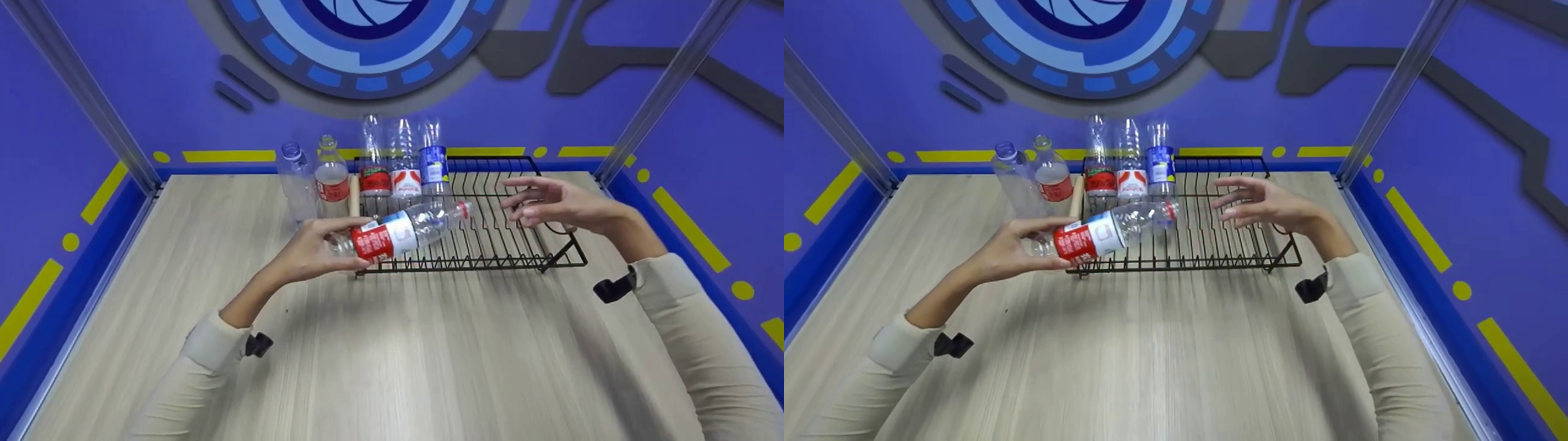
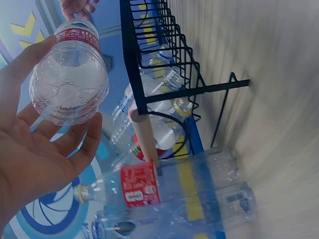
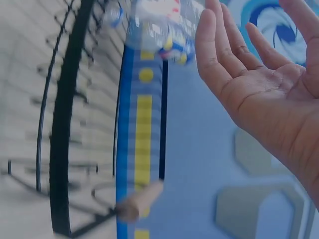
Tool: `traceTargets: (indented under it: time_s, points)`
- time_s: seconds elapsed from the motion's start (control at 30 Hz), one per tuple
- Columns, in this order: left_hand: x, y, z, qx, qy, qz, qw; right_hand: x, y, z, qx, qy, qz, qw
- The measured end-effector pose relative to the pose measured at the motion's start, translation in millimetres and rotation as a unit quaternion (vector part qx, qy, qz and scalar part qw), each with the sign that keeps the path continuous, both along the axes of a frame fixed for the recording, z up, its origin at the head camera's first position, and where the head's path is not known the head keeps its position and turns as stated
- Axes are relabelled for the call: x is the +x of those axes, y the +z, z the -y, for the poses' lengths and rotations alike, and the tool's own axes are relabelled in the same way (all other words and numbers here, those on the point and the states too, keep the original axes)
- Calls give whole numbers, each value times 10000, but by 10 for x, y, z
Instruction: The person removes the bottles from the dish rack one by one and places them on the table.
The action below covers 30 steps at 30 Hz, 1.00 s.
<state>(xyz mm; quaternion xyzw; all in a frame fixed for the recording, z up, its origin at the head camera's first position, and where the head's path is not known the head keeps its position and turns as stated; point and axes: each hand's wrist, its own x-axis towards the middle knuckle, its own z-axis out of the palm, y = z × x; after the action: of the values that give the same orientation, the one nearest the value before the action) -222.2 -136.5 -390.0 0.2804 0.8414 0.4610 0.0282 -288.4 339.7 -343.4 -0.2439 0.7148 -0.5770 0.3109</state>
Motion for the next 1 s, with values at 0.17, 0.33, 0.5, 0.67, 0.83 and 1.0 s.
traceTargets:
  time_s: [0.17, 0.33, 0.5, 0.67, 0.83, 1.0]
  points:
    - [-9, -72, 160, 565, 333, 528, 9965, -61, -20, -313, 72, -360, 52, 9993]
    - [-28, -144, 286, 1169, 550, 1041, 9861, -98, -87, -527, 848, -811, -81, 9931]
    - [-35, -187, 367, 1522, 843, 1320, 9759, -122, -164, -735, 1235, -1007, -99, 9872]
    - [-21, -210, 427, 1559, 1001, 1339, 9735, -145, -260, -909, 913, -1113, 150, 9895]
    - [-6, -222, 469, 1514, 1115, 1353, 9728, -169, -339, -955, 964, -1413, 39, 9853]
    - [8, -241, 501, 1603, 1241, 1458, 9683, -162, -405, -920, 1448, -1687, -298, 9745]
